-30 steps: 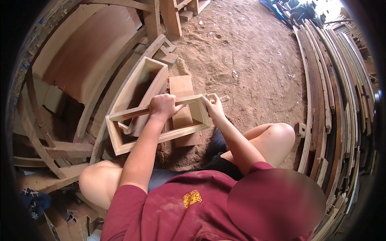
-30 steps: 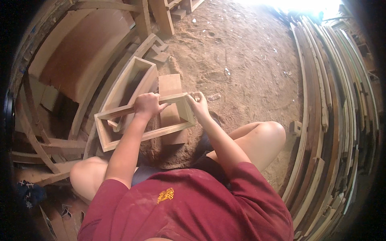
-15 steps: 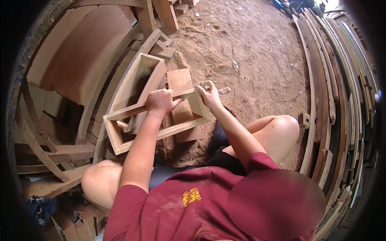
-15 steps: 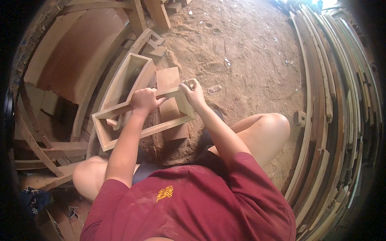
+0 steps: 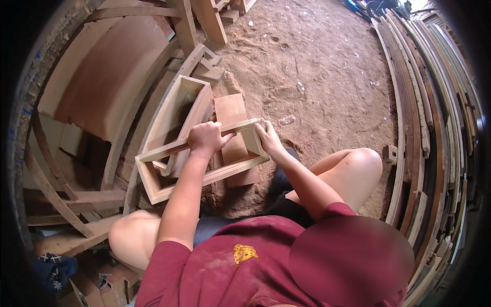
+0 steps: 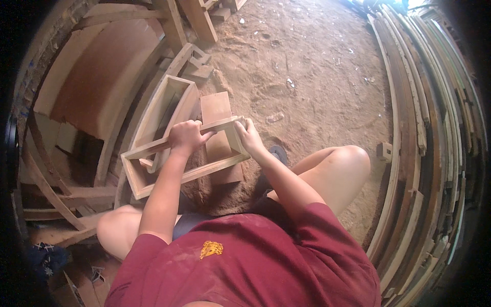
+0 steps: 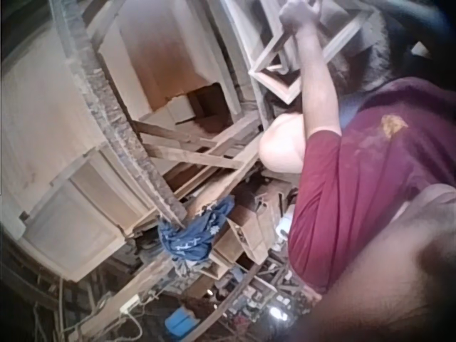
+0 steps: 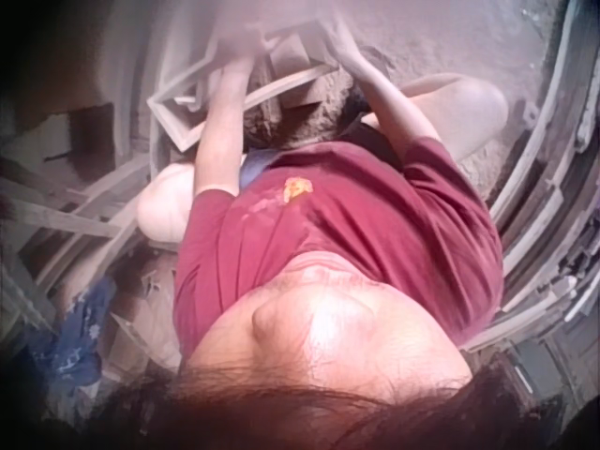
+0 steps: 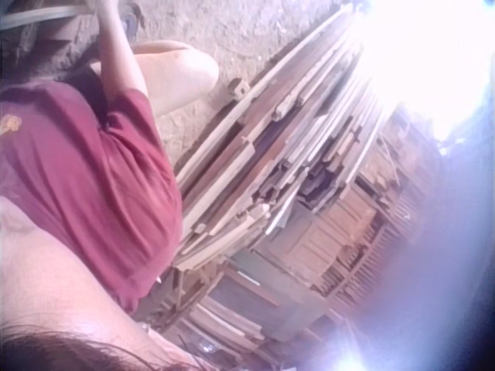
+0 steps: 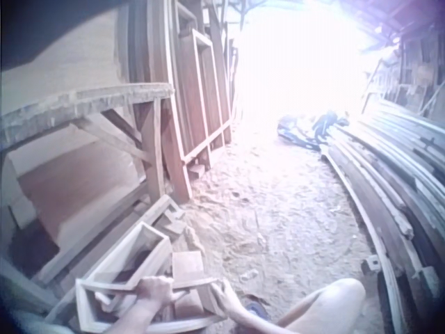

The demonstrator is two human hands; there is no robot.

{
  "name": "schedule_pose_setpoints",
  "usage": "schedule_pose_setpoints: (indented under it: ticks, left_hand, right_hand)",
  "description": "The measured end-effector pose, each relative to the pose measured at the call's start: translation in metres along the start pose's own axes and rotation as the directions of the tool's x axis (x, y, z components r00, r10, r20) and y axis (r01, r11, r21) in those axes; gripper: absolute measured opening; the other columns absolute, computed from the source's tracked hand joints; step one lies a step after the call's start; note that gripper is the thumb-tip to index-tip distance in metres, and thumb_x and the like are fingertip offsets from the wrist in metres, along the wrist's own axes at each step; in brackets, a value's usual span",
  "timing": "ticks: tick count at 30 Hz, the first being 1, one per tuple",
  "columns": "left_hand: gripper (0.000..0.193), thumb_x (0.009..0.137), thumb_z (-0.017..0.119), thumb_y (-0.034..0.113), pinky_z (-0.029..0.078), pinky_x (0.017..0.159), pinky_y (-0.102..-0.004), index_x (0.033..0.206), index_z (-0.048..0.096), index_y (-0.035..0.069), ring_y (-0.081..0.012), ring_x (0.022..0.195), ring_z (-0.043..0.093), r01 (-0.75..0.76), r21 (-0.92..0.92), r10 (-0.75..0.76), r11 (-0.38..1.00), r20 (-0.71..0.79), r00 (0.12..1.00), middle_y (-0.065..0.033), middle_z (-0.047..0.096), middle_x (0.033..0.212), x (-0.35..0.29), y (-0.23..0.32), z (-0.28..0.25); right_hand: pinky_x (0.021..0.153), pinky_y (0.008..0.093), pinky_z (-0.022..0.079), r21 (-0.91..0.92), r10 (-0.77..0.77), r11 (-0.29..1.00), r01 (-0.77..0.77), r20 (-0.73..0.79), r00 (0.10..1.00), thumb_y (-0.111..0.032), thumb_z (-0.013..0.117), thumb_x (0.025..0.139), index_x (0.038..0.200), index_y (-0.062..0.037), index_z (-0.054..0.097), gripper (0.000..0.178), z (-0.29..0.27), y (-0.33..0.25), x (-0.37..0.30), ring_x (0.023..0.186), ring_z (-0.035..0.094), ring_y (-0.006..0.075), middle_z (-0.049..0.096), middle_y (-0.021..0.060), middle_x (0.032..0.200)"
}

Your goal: The person sits on the floor and assembles a small wooden frame by fitting pieces together. They then apply a white substance to the joints using a small tool.

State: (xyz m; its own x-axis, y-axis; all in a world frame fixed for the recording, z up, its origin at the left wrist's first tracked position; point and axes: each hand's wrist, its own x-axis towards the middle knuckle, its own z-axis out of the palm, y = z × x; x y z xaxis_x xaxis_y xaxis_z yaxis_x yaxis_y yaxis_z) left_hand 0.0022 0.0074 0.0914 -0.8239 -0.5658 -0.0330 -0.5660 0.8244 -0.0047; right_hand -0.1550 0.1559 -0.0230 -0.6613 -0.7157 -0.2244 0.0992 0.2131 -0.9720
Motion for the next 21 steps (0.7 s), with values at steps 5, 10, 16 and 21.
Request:
schedule_pose_setpoints:
  ticks: [5,10,16,21]
  left_hand:
    - [0.057,0.076,0.065,0.068,0.055,0.058,-0.0390,0.078,0.073,0.011,-0.0257,0.068,0.071,0.006,-0.009,-0.006,1.000,-0.010,1.000,-0.0082,0.070,0.072,0.001,0.000,0.001]
    - [0.057,0.075,0.066,0.068,0.055,0.058,-0.0393,0.076,0.073,0.011,-0.0259,0.066,0.070,-0.011,-0.017,0.010,1.000,-0.045,0.999,-0.0085,0.070,0.071,-0.001,0.001,0.003]
    - [0.057,0.075,0.066,0.068,0.056,0.059,-0.0394,0.078,0.072,0.011,-0.0261,0.066,0.070,0.003,-0.009,-0.003,1.000,-0.022,1.000,-0.0080,0.070,0.071,0.000,0.002,-0.001]
    - [0.055,0.071,0.068,0.070,0.054,0.053,-0.0377,0.074,0.073,0.014,-0.0232,0.062,0.069,-0.003,0.017,0.005,1.000,-0.100,0.995,-0.0062,0.069,0.069,-0.003,-0.004,0.015]
  right_hand:
    - [0.089,0.0304,0.045,0.060,-0.089,0.994,0.089,-0.005,0.996,-0.031,0.056,0.101,0.120,0.0005,0.052,0.037,0.008,-0.019,0.020,0.101,0.055,0.0152,0.059,0.0096,0.109]
    - [0.089,0.0303,0.046,0.209,-0.022,0.978,0.021,0.002,1.000,-0.032,0.058,0.099,0.121,0.0007,0.053,0.040,0.005,-0.005,0.002,0.102,0.056,0.0161,0.061,0.0108,0.108]
    - [0.090,0.0313,0.046,0.100,-0.010,0.995,0.007,0.028,1.000,-0.030,0.057,0.099,0.121,0.0008,0.053,0.038,0.008,-0.013,0.032,0.104,0.056,0.0161,0.061,0.0102,0.109]
    - [0.086,0.0308,0.046,0.169,-0.024,0.986,0.008,0.096,0.995,-0.034,0.054,0.101,0.123,-0.0014,0.052,0.039,0.003,-0.003,-0.008,0.098,0.054,0.0140,0.060,0.0078,0.107]
